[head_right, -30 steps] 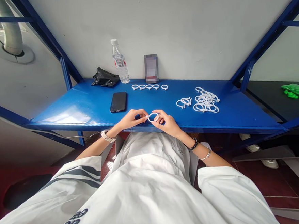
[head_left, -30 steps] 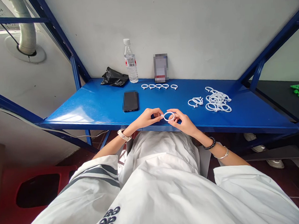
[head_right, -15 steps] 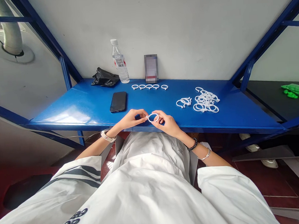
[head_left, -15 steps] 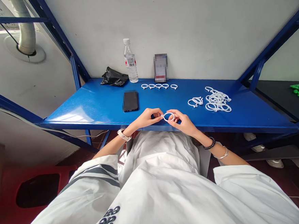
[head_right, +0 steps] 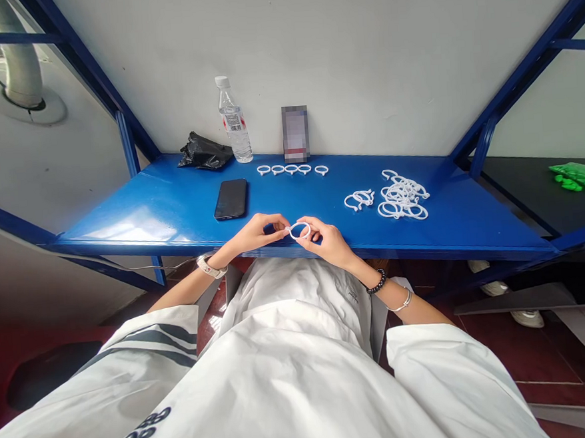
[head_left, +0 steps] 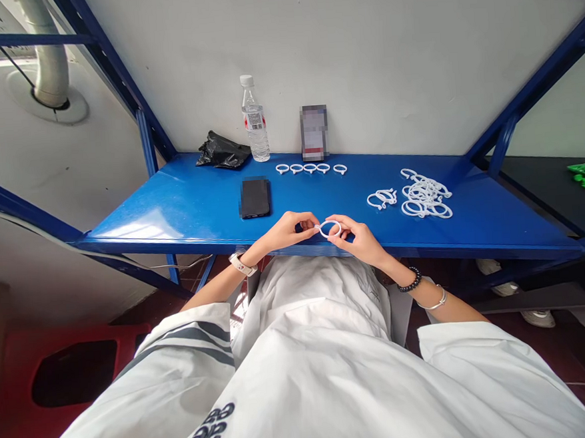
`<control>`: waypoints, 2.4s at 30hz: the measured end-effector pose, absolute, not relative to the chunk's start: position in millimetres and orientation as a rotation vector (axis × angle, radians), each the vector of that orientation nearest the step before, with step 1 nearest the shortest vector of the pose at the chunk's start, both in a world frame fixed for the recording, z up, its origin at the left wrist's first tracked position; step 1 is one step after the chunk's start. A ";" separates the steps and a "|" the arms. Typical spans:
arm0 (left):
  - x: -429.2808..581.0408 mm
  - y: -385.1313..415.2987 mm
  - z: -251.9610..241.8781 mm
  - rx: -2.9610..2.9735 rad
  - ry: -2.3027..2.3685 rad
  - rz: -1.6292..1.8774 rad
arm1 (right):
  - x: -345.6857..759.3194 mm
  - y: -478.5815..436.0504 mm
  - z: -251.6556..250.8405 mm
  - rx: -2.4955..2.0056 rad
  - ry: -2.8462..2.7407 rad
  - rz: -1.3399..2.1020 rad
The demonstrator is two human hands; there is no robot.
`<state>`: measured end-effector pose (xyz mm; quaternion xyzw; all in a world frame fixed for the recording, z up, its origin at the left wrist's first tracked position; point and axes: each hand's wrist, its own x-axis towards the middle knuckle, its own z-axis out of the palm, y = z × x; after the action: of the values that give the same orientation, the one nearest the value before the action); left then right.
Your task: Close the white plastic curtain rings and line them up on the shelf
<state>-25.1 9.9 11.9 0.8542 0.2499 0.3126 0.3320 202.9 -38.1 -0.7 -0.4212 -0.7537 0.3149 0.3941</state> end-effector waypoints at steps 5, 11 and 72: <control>-25.2 10.1 12.0 2.234 0.654 0.814 | 201.6 -39.4 0.3 -1.046 -1.908 0.789; -25.4 10.2 11.8 2.226 0.654 0.809 | 201.2 -40.4 0.7 -1.052 -1.899 0.754; -26.2 11.3 9.6 2.232 0.644 0.836 | 203.3 -39.1 -3.4 -0.998 -1.885 0.766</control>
<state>-26.2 11.3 9.6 0.8535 0.2462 0.3195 0.3300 203.3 -39.1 -3.4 -0.3989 -0.7535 0.3060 0.4237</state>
